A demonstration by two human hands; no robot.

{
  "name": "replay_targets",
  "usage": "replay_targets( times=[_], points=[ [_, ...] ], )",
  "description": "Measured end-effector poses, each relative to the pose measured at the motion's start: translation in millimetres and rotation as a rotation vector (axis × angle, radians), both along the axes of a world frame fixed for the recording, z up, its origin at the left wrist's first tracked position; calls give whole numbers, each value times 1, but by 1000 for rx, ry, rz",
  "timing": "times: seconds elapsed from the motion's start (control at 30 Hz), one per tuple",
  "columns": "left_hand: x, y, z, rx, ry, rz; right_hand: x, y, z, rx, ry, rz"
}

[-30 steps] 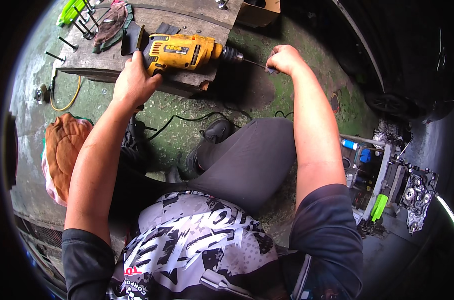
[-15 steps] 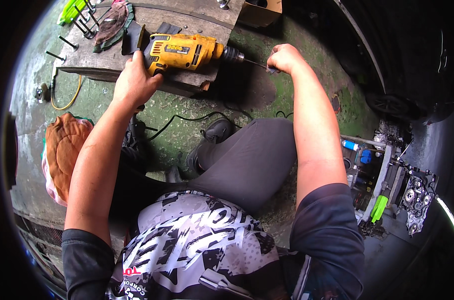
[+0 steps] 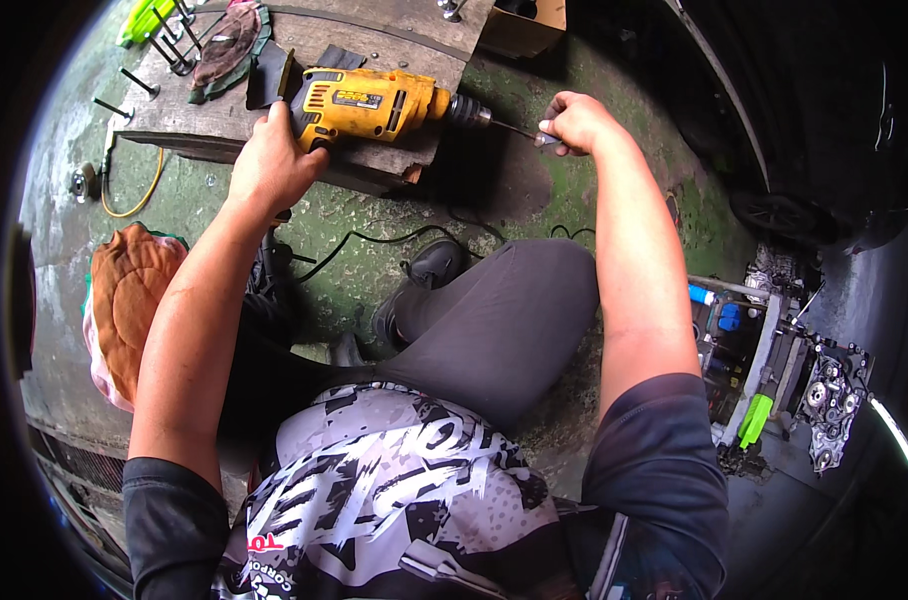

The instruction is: Using a power drill with a grinding bit to clean or modify a small metal part.

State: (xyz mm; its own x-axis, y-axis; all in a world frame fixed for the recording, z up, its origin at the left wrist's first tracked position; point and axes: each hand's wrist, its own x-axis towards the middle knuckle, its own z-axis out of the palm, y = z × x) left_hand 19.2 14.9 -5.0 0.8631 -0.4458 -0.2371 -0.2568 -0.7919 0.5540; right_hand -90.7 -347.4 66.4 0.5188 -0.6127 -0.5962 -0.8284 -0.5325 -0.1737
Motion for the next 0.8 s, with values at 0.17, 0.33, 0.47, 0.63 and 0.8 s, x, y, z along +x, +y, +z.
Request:
replay_targets(
  times=[0.17,0.33,0.47,0.63,0.8],
  points=[
    [1,-1,2,-1,8,-12,-11,-8,14,-16,-206,89],
    [1,-2,2,6,4,-10,-9,0,8,-80,-166,149],
    [1,-2,-2,18,-14,-10,-3,6,3,-172,-85,196],
    [1,-2,-4,26,-24,-13,-5,3,-4,-276,-32,274],
    [1,-2,-4,27,-24,-15,-4,5,-5,-250,-19,234]
  ],
)
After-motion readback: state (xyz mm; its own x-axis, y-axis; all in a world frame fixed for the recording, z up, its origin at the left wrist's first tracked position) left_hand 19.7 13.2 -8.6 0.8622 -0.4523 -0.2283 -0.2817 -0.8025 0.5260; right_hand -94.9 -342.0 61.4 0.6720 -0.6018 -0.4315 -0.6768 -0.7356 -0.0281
